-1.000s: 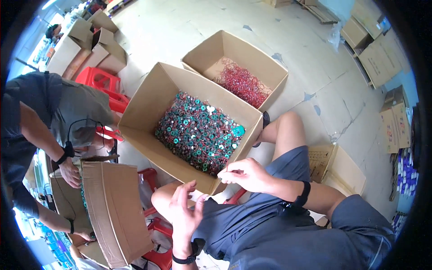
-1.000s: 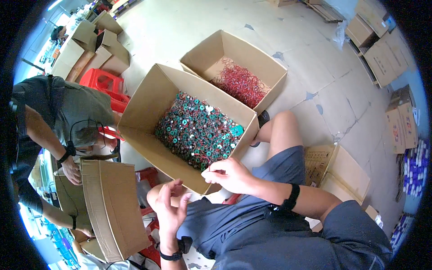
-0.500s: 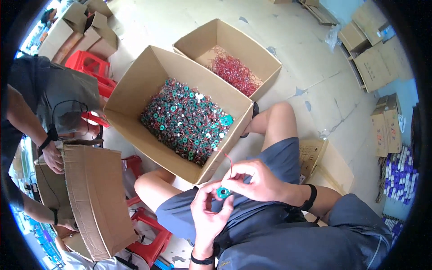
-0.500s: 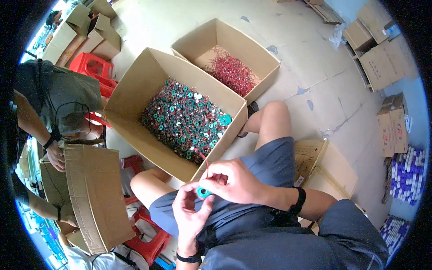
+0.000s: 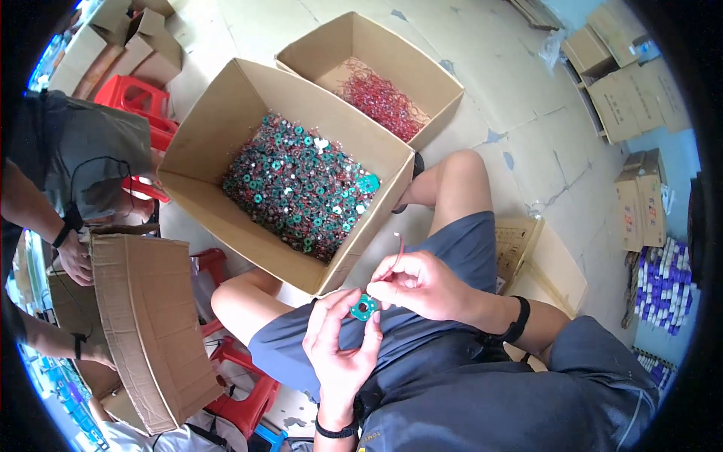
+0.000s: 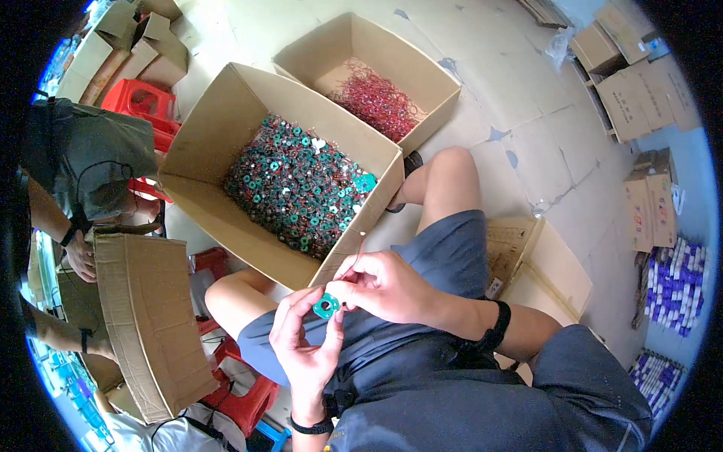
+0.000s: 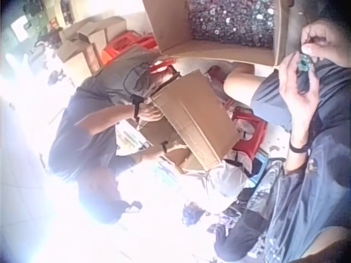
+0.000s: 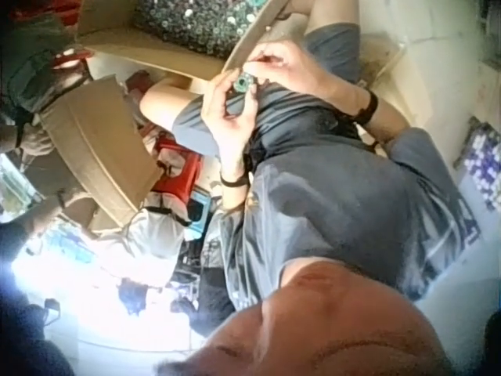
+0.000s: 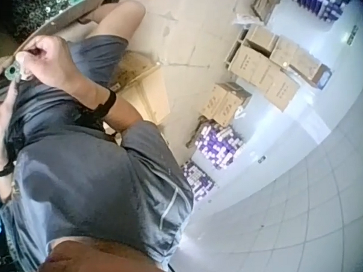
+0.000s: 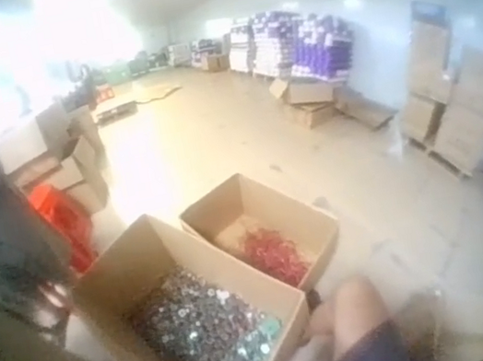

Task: The worker is sorting through boxes of green plastic rings and other small components in a manufacturing environment.

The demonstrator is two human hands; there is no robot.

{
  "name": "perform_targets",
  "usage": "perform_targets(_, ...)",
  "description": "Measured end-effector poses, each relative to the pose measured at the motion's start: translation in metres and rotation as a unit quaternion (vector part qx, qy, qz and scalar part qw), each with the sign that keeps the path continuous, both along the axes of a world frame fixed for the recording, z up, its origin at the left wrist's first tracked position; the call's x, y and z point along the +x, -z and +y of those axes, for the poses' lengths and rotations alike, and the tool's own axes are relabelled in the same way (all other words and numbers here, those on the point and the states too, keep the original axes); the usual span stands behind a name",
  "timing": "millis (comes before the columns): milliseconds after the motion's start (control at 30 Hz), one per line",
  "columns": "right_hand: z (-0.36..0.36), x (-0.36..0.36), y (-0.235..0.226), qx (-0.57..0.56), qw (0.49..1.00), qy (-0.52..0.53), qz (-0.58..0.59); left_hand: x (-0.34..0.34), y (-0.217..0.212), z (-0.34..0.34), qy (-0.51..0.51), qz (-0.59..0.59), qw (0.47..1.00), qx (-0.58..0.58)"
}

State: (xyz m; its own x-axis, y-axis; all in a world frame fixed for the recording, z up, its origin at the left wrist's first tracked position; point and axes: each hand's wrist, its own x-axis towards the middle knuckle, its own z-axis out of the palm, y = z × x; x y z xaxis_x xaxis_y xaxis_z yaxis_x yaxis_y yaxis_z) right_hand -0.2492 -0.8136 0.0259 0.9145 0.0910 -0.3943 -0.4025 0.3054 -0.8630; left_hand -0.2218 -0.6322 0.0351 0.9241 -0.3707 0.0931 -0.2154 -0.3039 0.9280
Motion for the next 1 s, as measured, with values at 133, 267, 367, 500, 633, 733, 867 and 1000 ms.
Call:
perform_targets(133,-0.009,-0.002,0.005,0.08,0.994,-0.029,0.065,0.001,-0.003,-0.001,0.021,0.0,1.0,-0.009)
perform_targets(267,-0.009,0.0,0.002,0.178,0.977,-0.017,0.114,0.004,-0.005,0.001,0.022,-0.061,0.998,0.009)
perform_targets(367,-0.007,0.005,-0.008,0.069,0.995,-0.042,0.065,0.003,-0.006,0.002,0.021,-0.043,0.999,0.0)
perform_targets(500,-0.006,0.004,-0.006,0.02,0.999,-0.038,0.032,-0.001,-0.002,0.001,0.009,-0.029,0.999,-0.028)
perform_targets(633,-0.006,0.003,-0.001,0.084,0.995,-0.028,0.041,-0.004,0.008,0.005,0.013,-0.035,0.999,-0.019)
perform_targets(733,-0.004,0.002,-0.003,0.037,0.999,-0.004,0.01,-0.003,0.01,0.005,0.019,-0.088,0.996,-0.01)
perform_targets(867,-0.001,0.006,-0.007,-0.169,0.982,-0.047,-0.065,-0.003,0.014,0.004,0.018,-0.109,0.994,0.009)
perform_targets(1000,0.014,0.0,-0.011,-0.518,0.798,-0.003,-0.307,-0.007,0.015,-0.003,-0.022,-0.096,0.995,0.014)
